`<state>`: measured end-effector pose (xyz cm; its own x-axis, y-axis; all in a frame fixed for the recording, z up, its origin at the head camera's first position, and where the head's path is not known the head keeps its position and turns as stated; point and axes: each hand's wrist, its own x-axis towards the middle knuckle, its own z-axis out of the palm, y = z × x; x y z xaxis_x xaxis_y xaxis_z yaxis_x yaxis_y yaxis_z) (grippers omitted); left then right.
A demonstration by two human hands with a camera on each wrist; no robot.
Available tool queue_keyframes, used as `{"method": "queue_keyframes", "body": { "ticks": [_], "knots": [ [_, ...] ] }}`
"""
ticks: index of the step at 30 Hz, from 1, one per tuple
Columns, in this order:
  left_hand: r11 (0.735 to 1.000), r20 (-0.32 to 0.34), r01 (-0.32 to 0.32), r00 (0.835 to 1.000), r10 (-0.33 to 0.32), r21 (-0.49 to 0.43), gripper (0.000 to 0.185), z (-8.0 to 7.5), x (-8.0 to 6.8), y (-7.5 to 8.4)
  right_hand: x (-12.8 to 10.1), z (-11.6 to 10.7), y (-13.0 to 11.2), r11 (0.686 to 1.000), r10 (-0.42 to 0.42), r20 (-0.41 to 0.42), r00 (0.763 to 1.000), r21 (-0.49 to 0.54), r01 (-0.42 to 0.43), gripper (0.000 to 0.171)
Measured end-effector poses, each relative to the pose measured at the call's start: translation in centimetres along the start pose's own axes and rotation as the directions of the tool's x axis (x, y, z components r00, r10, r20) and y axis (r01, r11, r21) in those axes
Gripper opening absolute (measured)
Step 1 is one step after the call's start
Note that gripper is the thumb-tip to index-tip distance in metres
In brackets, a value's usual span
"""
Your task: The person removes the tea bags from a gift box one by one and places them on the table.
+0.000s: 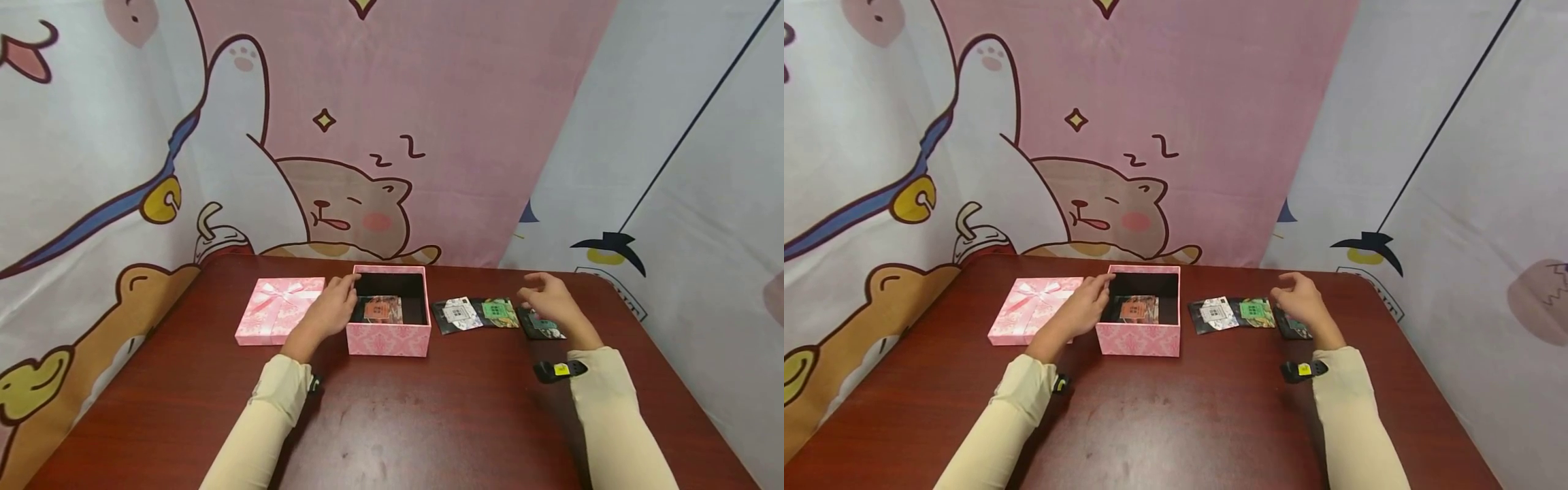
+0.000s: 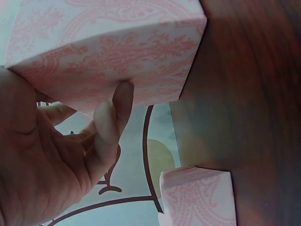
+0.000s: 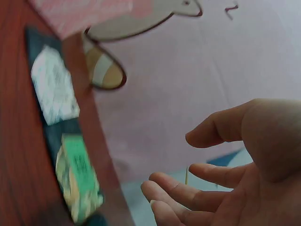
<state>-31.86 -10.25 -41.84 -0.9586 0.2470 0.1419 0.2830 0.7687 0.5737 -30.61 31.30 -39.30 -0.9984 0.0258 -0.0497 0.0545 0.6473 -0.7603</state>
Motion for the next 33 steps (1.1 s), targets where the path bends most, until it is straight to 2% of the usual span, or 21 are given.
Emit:
{"method": "queue_keyframes", "body": {
  "ticks": [8,23,33],
  "knots": [
    [1.000,-0.001,-0.006,1.000,0.006,0.008,0.044,0.1,0.0,0.0,-0.1,2.1,-3.2,0.999,-0.015,0.010,1.000,0.037,0.015,0.057],
    [1.000,0.000,0.004,1.000,-0.004,0.004,0.044,0.2,0.0,0.0,0.1,4.5,-6.9,0.991,-0.059,0.053,0.997,0.127,0.052,0.050],
    [1.000,-0.008,0.000,1.000,0.000,0.001,0.044,0.0,0.0,-0.1,-0.3,6.7,-10.6,0.975,-0.171,0.027,0.985,0.150,0.165,0.049]
  ]
}}
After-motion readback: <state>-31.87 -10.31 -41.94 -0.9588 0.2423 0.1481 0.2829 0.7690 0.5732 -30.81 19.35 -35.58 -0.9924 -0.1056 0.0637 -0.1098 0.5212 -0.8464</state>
